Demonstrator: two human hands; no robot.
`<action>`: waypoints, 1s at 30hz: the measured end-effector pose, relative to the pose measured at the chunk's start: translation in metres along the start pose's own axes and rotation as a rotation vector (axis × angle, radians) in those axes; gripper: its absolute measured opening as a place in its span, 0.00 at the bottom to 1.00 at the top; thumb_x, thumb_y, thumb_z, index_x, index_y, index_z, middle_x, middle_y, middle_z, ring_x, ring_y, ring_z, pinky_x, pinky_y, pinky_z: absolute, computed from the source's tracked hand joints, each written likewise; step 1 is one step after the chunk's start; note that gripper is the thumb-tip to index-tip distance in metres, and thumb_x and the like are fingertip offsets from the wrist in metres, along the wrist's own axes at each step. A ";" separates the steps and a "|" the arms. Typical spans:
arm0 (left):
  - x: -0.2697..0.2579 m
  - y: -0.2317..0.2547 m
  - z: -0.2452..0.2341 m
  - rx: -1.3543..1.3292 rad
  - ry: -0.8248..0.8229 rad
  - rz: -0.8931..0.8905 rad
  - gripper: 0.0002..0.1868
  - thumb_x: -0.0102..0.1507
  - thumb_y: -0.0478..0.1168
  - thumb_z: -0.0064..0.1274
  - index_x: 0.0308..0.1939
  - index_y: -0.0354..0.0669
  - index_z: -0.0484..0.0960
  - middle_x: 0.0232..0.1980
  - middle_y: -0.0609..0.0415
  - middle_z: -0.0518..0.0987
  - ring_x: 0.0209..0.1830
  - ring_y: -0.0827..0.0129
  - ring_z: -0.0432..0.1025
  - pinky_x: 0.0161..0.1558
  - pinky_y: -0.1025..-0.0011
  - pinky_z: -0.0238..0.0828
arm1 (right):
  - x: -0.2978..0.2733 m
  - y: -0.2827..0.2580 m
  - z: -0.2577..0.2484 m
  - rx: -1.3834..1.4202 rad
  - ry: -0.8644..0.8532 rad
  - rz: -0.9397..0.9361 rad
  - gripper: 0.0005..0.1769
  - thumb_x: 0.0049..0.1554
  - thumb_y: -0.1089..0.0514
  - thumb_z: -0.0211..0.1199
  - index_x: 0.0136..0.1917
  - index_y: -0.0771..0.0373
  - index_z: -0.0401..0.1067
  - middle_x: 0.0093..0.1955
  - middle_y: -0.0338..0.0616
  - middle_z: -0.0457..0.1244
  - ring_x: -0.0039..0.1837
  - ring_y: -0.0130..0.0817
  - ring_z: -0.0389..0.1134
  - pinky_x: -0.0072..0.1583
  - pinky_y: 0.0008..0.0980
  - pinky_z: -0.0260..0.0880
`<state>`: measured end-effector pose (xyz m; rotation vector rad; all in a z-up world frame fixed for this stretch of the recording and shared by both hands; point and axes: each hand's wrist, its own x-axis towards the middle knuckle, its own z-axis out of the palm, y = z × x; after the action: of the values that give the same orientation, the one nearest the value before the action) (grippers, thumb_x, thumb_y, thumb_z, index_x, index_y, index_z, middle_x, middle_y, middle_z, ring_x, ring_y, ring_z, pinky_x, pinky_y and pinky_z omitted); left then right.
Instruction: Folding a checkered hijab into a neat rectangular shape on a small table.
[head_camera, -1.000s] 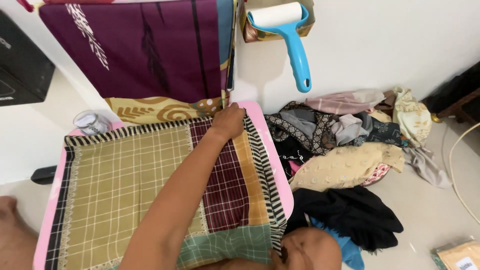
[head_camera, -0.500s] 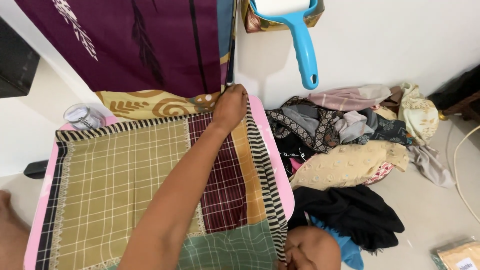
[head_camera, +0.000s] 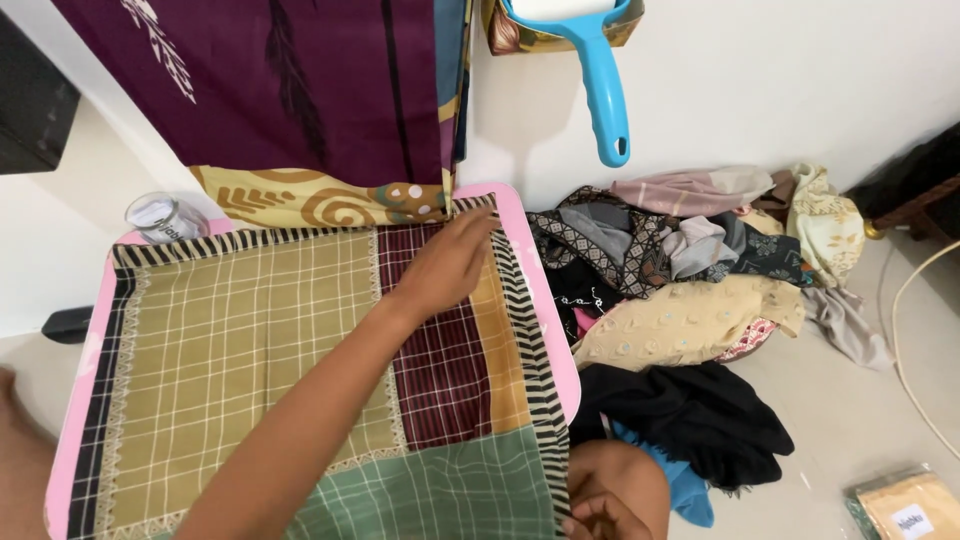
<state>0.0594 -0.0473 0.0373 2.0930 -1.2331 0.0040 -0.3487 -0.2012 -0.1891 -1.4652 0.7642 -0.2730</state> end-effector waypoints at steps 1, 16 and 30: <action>-0.022 0.004 -0.007 0.002 0.003 -0.002 0.22 0.72 0.34 0.36 0.70 0.32 0.69 0.77 0.33 0.62 0.77 0.44 0.57 0.76 0.49 0.52 | -0.006 -0.031 0.016 -0.001 -0.003 -0.002 0.10 0.42 0.78 0.80 0.36 0.76 0.79 0.32 0.55 0.74 0.36 0.33 0.74 0.44 0.26 0.77; -0.328 -0.019 -0.127 0.517 0.135 -0.932 0.39 0.69 0.63 0.25 0.79 0.47 0.56 0.85 0.49 0.50 0.86 0.54 0.38 0.76 0.39 0.32 | 0.027 -0.198 0.100 -0.758 0.055 -0.348 0.11 0.57 0.49 0.69 0.43 0.57 0.73 0.41 0.37 0.64 0.41 0.33 0.67 0.45 0.37 0.66; -0.366 -0.034 -0.127 0.526 0.289 -0.947 0.38 0.71 0.59 0.27 0.77 0.39 0.60 0.84 0.43 0.52 0.84 0.46 0.42 0.73 0.31 0.36 | 0.029 -0.135 0.091 -0.082 0.355 -0.279 0.17 0.58 0.55 0.70 0.53 0.63 0.67 0.49 0.45 0.66 0.53 0.26 0.66 0.58 0.24 0.68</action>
<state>-0.0725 0.3156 -0.0082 2.8120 0.0229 0.2118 -0.2335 -0.1641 -0.0758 -1.6240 0.8595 -0.7362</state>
